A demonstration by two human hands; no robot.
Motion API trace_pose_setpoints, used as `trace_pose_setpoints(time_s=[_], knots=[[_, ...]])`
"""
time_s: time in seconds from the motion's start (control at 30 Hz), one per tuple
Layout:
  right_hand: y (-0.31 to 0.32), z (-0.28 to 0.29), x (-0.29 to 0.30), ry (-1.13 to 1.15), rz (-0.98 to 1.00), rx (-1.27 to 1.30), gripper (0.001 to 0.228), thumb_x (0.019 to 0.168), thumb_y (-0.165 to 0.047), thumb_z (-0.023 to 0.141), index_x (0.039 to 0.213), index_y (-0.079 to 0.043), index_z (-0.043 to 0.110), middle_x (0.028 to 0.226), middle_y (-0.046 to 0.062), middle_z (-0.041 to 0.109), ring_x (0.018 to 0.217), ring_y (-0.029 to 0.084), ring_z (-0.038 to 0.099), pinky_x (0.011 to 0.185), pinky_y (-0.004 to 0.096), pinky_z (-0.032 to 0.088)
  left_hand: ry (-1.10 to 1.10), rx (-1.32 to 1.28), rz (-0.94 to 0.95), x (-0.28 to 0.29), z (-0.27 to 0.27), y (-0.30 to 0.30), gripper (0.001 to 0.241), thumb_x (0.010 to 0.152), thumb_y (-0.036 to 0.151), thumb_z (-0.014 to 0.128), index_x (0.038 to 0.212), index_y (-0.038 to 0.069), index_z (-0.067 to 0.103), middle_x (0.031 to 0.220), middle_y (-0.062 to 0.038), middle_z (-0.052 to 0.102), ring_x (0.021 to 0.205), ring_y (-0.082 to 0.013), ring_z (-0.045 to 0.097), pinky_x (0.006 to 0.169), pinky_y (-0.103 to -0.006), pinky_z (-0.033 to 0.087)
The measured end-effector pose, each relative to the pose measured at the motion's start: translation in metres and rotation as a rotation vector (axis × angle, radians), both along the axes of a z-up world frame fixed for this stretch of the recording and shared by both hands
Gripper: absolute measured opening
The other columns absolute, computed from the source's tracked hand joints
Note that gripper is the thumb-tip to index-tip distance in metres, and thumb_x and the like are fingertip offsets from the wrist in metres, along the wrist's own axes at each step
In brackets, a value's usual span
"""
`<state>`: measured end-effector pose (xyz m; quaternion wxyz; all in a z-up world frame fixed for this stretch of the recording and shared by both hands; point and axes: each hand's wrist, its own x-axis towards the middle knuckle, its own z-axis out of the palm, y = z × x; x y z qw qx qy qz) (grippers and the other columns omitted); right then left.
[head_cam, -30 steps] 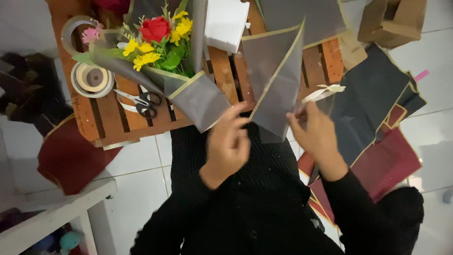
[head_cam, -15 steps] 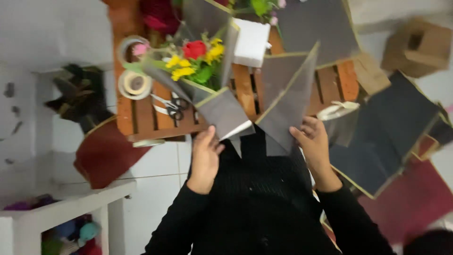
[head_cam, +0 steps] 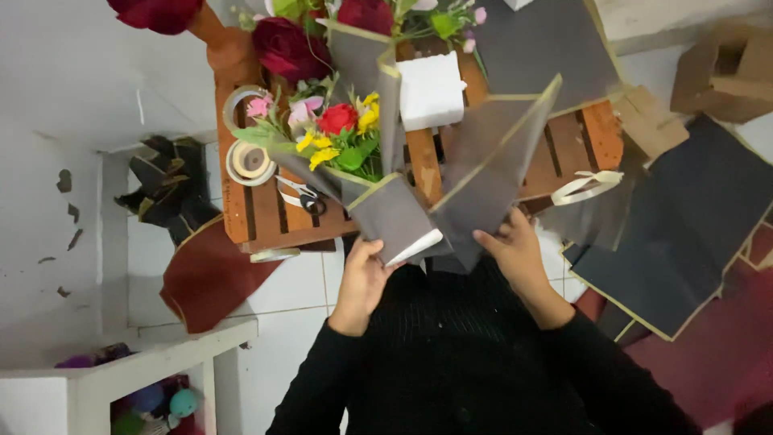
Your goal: Wrapping a small bouquet of flowers with decorative paper and securing it with tape
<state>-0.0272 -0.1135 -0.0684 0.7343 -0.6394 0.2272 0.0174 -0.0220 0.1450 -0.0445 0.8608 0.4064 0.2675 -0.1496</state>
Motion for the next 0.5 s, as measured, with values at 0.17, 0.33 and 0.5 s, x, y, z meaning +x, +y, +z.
trace_pose_setpoints(time_s=[0.17, 0.33, 0.5], knots=[[0.000, -0.060, -0.010, -0.081, -0.024, 0.091, 0.059, 0.081, 0.009, 0.078, 0.133, -0.009, 0.058, 0.100, 0.013, 0.073, 0.085, 0.022, 0.074, 0.073, 0.035, 0.064, -0.236, 0.232, -0.133, -0.020, 0.030, 0.000, 0.076, 0.077, 0.006, 0.071, 0.148, 0.001, 0.043, 0.134, -0.024, 0.055, 0.120, -0.0350, 0.059, 0.100, -0.0529, 0.050], [0.006, -0.033, -0.014, -0.162, -0.101, 0.192, 0.054, 0.081, 0.011, 0.076, 0.127, -0.011, 0.057, 0.102, 0.008, 0.073, 0.088, 0.019, 0.075, 0.076, 0.031, 0.064, -0.490, 0.274, -0.263, -0.021, 0.063, -0.036, 0.087, 0.070, 0.003, 0.082, 0.148, -0.001, 0.045, 0.139, -0.023, 0.056, 0.132, -0.0352, 0.050, 0.110, -0.0522, 0.044], [-0.004, -0.027, -0.005, -0.202, -0.152, 0.039, 0.070, 0.083, 0.016, 0.069, 0.143, -0.016, 0.051, 0.134, 0.012, 0.065, 0.122, 0.026, 0.065, 0.095, 0.039, 0.058, -0.281, 0.409, -0.383, 0.023, 0.020, -0.072, 0.065, 0.074, 0.013, 0.079, 0.135, 0.003, 0.058, 0.122, -0.015, 0.062, 0.111, -0.0278, 0.058, 0.096, -0.0438, 0.052]])
